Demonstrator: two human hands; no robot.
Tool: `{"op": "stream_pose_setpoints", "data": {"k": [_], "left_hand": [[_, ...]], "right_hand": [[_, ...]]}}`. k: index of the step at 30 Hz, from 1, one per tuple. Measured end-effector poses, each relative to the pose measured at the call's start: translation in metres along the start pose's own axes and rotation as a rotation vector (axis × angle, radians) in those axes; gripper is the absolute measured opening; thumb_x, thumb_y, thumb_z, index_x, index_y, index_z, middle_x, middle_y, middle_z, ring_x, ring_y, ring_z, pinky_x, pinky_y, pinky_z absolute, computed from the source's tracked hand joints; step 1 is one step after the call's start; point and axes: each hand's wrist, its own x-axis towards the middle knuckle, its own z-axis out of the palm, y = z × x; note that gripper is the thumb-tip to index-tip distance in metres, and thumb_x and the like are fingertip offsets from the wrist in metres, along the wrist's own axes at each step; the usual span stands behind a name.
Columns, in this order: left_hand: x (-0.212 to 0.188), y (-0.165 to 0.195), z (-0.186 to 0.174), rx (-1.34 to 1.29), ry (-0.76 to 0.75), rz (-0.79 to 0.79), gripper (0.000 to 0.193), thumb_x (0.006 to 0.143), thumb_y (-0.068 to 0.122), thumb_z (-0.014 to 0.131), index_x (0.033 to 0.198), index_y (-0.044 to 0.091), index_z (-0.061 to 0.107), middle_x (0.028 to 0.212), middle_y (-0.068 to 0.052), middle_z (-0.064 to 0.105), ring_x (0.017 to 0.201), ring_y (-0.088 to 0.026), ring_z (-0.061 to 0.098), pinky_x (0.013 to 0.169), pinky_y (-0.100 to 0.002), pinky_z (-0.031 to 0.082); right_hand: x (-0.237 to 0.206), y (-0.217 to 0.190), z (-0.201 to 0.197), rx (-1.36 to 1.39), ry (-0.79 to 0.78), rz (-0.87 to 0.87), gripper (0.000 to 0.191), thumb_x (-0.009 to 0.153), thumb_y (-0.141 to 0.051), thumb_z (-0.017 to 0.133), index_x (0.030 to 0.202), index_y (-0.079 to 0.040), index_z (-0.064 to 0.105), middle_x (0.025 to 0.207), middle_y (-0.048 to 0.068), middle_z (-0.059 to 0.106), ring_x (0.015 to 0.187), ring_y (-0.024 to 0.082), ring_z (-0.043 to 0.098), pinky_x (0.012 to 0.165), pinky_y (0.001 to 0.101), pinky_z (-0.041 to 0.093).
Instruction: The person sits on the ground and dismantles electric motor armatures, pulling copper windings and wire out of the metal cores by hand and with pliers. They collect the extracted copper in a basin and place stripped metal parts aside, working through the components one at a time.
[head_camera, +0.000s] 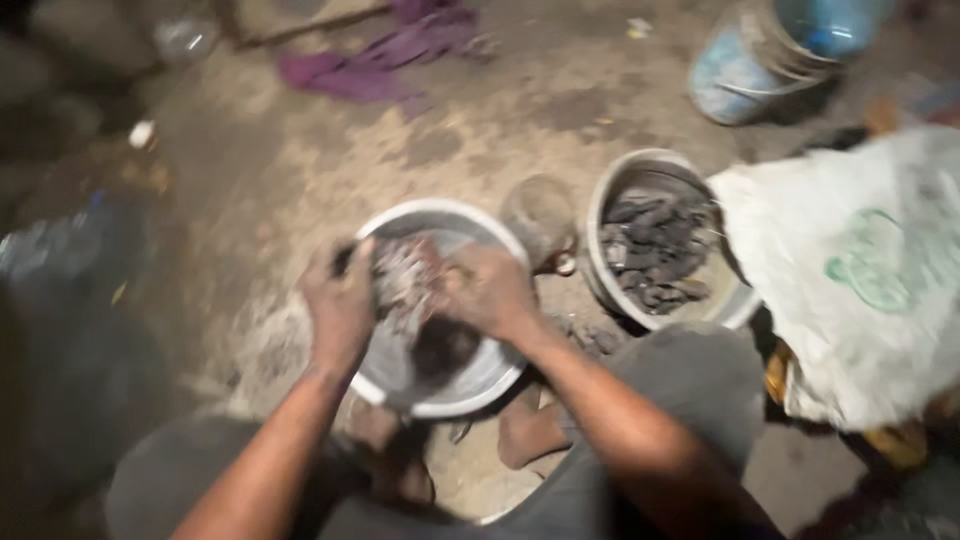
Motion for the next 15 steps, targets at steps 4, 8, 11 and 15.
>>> {"op": "stream_pose_setpoints", "data": {"k": [4,8,11,15], "left_hand": [[0.0,0.011,0.002,-0.209,-0.067,-0.305,0.018,0.102,0.016,0.064,0.102,-0.002,0.07,0.085,-0.007,0.068,0.073,-0.013,0.061,0.064,-0.03,0.049],[-0.003,-0.001,0.005,-0.091,-0.042,-0.217,0.016,0.103,0.013,0.066,0.102,-0.002,0.07,0.084,-0.005,0.07,0.069,-0.012,0.059,0.062,-0.029,0.049],[-0.009,-0.006,0.013,-0.036,-0.054,-0.091,0.015,0.102,0.012,0.067,0.102,-0.003,0.068,0.084,-0.005,0.069,0.073,-0.012,0.061,0.065,-0.029,0.05],[-0.013,-0.001,0.016,-0.146,-0.085,-0.326,0.017,0.103,0.017,0.066,0.102,0.0,0.066,0.08,-0.005,0.065,0.065,-0.012,0.054,0.057,-0.03,0.045]], "right_hand": [[0.004,0.002,-0.016,0.017,-0.016,0.078,0.015,0.08,-0.018,0.066,0.088,-0.007,0.072,0.084,0.015,0.07,0.08,0.036,0.069,0.072,0.045,0.055],[-0.002,-0.007,-0.021,-0.233,-0.18,0.023,0.011,0.072,-0.018,0.069,0.075,-0.008,0.071,0.078,0.015,0.07,0.077,0.036,0.069,0.071,0.0518,0.05],[-0.008,-0.014,-0.018,-0.283,-0.295,0.048,0.012,0.073,-0.017,0.069,0.078,-0.006,0.07,0.079,0.018,0.07,0.079,0.038,0.069,0.074,0.0556,0.048],[-0.014,-0.013,-0.015,0.09,-0.208,0.1,0.021,0.081,-0.014,0.064,0.099,-0.004,0.069,0.086,0.021,0.069,0.086,0.043,0.068,0.074,0.0514,0.053]]}}
